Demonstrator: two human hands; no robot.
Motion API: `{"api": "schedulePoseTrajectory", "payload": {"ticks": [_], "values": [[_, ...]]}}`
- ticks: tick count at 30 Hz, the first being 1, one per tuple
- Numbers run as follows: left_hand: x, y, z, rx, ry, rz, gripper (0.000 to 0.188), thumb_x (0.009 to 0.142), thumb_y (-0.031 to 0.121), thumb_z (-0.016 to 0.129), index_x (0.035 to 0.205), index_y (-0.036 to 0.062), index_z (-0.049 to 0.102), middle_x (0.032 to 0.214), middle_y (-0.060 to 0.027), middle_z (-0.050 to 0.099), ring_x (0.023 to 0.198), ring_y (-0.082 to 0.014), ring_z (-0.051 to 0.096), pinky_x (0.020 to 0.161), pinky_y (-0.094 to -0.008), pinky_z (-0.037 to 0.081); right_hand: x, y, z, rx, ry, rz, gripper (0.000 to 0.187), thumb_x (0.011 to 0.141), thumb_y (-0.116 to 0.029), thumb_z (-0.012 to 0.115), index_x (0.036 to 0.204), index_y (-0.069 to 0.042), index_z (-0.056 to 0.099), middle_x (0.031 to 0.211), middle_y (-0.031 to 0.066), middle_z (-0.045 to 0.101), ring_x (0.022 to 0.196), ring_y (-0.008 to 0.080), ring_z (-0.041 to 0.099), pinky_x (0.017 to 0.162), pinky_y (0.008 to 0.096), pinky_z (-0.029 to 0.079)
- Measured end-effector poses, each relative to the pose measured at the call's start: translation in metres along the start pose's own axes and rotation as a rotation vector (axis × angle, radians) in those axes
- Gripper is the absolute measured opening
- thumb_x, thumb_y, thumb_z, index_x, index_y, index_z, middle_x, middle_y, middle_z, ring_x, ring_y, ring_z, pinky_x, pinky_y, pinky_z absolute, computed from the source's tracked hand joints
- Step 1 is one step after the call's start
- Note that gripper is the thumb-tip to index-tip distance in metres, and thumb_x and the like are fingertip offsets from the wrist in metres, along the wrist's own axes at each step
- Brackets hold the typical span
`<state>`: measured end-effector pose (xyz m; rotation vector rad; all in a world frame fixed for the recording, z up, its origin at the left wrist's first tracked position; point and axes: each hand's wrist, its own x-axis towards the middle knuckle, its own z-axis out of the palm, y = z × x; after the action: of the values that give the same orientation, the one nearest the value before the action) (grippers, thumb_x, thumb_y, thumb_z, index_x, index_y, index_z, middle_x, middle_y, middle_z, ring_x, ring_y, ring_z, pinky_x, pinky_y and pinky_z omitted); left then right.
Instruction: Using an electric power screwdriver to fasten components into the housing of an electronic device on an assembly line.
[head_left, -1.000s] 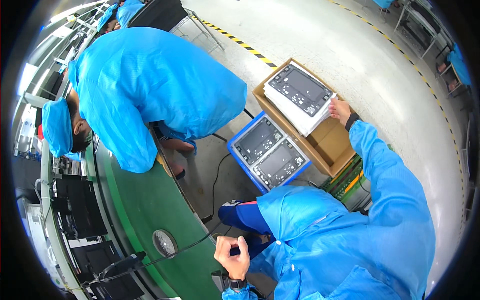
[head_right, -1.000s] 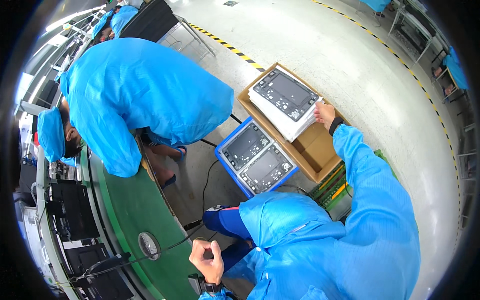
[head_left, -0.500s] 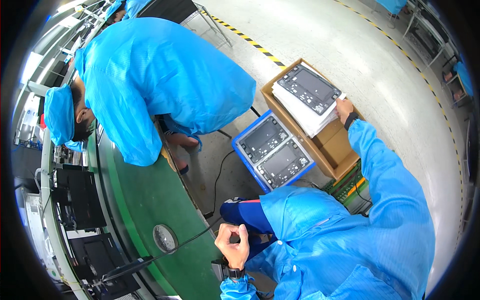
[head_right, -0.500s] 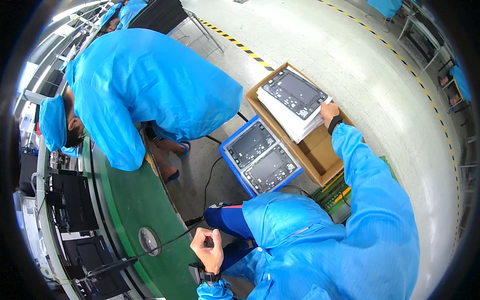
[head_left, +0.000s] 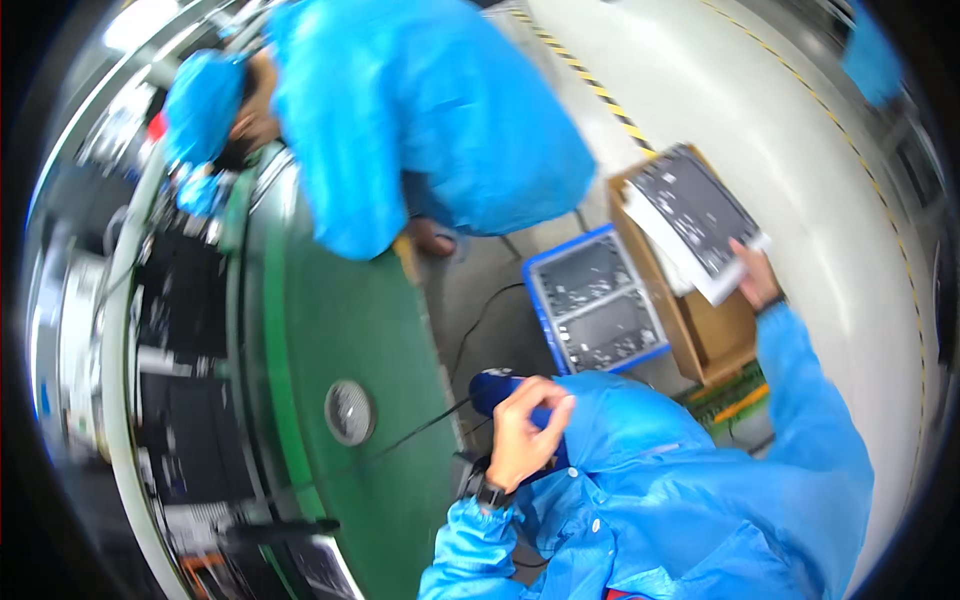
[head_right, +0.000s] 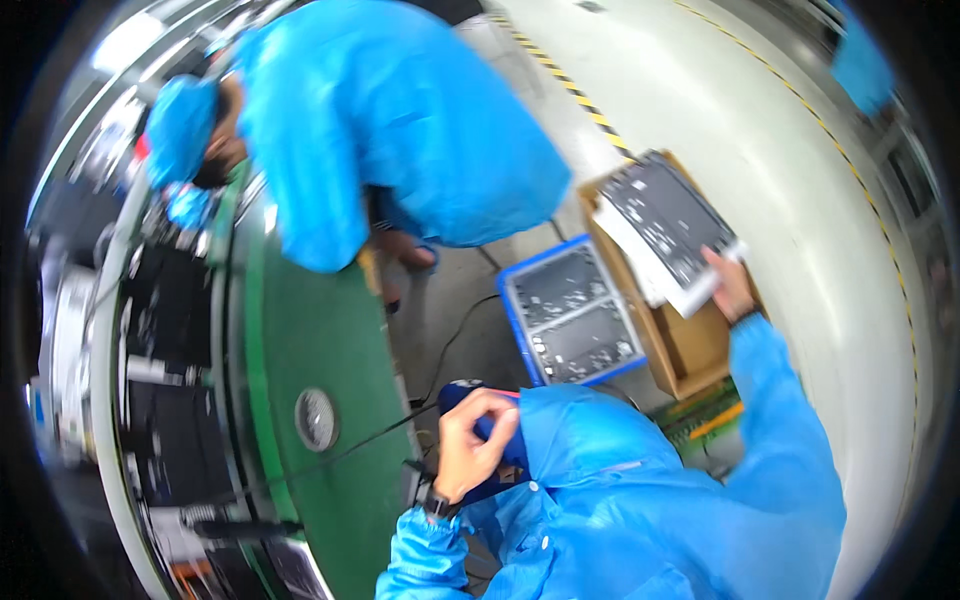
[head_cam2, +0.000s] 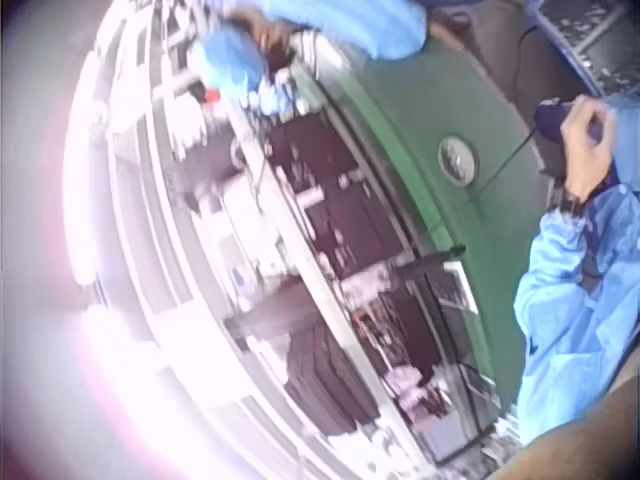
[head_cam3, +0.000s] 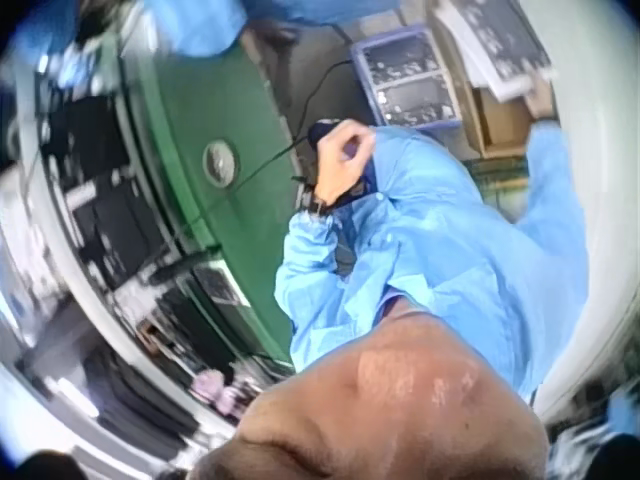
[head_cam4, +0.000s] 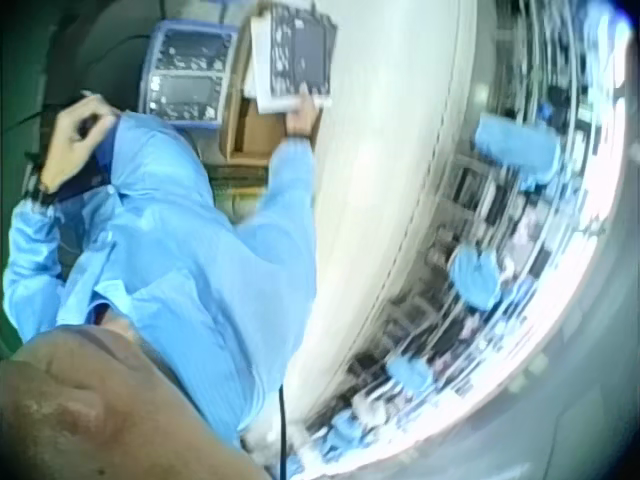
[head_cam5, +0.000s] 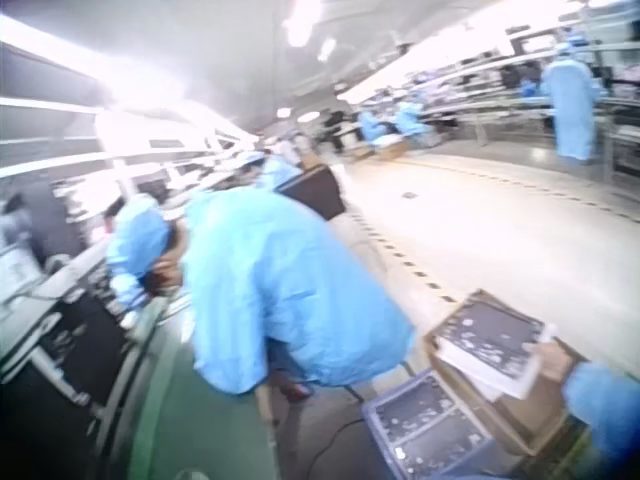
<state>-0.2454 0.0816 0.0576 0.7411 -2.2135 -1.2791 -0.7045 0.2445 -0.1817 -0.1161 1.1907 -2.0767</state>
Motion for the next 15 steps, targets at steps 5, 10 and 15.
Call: {"api": "schedulePoseTrajectory", "payload": {"ticks": [5,10,15], "values": [[-0.008,0.005,0.015,-0.274,-0.152,-0.212,0.078,0.087,0.027,0.082,0.147,-0.0008,0.04,0.138,-0.0234,0.058,0.127,-0.0294,0.058,0.106,-0.0401,0.048,-0.099,-0.063,0.097,-0.125,-0.287,0.108,0.06,0.096,-0.006,0.065,0.15,0.0,0.04,0.142,0.0129,0.056,0.125,0.0258,0.059,0.109,0.0406,0.048],[-0.069,0.066,-0.015,-0.297,-0.467,-0.517,0.117,0.069,0.047,0.092,0.154,-0.0052,0.031,0.15,-0.0288,0.046,0.137,-0.0342,0.048,0.115,-0.0412,0.038,-0.165,-0.047,0.224,-0.185,-0.72,0.266,0.067,0.091,-0.01,0.069,0.15,0.001,0.039,0.142,0.0137,0.056,0.128,0.0266,0.057,0.112,0.041,0.044],[-0.162,0.1,-0.024,-0.885,-0.337,-0.889,0.097,0.071,0.047,0.091,0.145,-0.0021,0.05,0.143,-0.0202,0.056,0.132,-0.0276,0.052,0.112,-0.0389,0.04,-0.249,-0.014,0.344,-0.254,-1.102,0.546,0.067,0.083,-0.014,0.074,0.143,0.002,0.048,0.125,0.0122,0.064,0.113,0.0244,0.064,0.098,0.0397,0.052]]}}
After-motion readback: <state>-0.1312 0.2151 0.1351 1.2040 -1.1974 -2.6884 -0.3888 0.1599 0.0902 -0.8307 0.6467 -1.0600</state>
